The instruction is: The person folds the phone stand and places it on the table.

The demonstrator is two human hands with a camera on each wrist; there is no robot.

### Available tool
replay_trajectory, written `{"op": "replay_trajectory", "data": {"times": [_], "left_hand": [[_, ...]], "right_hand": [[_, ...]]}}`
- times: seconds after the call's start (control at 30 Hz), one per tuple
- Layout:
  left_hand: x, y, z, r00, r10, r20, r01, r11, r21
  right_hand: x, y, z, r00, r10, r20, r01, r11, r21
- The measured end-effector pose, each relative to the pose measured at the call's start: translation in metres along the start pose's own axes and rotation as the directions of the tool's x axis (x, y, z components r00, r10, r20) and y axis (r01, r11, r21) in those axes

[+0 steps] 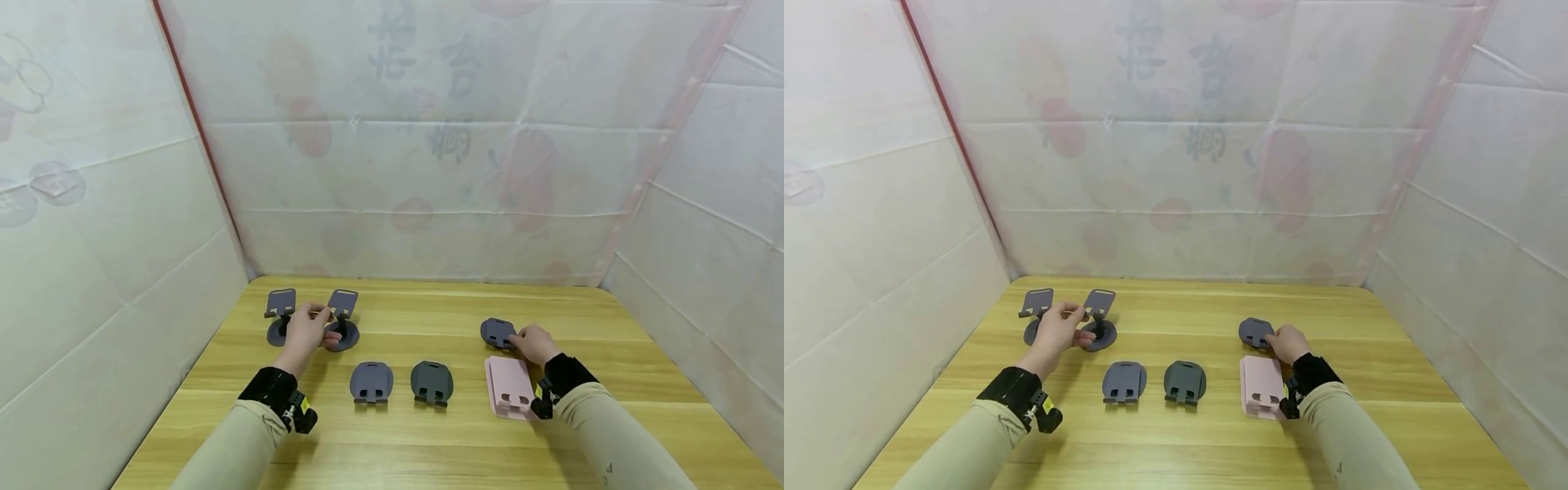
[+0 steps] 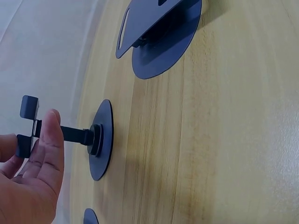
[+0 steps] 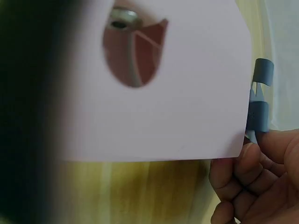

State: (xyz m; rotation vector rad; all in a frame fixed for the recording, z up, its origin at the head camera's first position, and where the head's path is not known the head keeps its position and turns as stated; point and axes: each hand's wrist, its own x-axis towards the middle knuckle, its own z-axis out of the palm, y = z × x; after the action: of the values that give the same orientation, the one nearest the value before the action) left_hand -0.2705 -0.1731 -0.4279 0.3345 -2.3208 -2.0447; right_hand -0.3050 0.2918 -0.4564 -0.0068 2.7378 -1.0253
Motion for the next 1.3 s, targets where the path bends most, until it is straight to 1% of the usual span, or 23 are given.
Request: {"op": "replay_trajectory", "data": {"times": [0.23, 0.47, 0.57, 0.7, 0.87, 1.07, 1.3], "left_hand": [[0.0, 0.001, 0.001, 1.0, 0.01, 0.001, -0.01, 0.999, -0.044], [0.0, 0.004, 0.0, 1.0, 0.02, 0.017, -0.018, 0.993, -0.113], [0.0, 0.005, 0.0, 0.999, 0.031, 0.018, -0.029, 0.992, -0.123], [-0.001, 0.007, 0.003, 0.998, 0.063, 0.022, -0.06, 0.991, -0.117], [-0.003, 0.011, 0.009, 0.994, 0.102, 0.041, -0.096, 0.988, -0.119], [-0.007, 0.017, 0.019, 0.99, 0.127, 0.059, -0.117, 0.983, -0.141], [-0.014, 0.021, 0.031, 0.989, 0.128, 0.075, -0.118, 0.984, -0.134]], "right_hand": [[-0.003, -0.004, -0.001, 0.999, 0.035, 0.003, -0.035, 0.999, 0.031], [-0.012, -0.017, -0.01, 0.999, -0.028, -0.018, 0.027, 1.0, -0.011], [-0.018, -0.027, -0.016, 0.999, -0.038, -0.016, 0.038, 0.999, 0.012], [-0.023, -0.039, -0.023, 0.999, -0.041, -0.006, 0.042, 0.997, 0.066], [-0.025, -0.054, -0.031, 0.999, -0.052, 0.016, 0.051, 0.994, 0.093], [-0.028, -0.073, -0.042, 0.996, -0.076, 0.053, 0.072, 0.994, 0.077], [-0.03, -0.09, -0.056, 0.988, -0.082, 0.133, 0.077, 0.996, 0.039]]}}
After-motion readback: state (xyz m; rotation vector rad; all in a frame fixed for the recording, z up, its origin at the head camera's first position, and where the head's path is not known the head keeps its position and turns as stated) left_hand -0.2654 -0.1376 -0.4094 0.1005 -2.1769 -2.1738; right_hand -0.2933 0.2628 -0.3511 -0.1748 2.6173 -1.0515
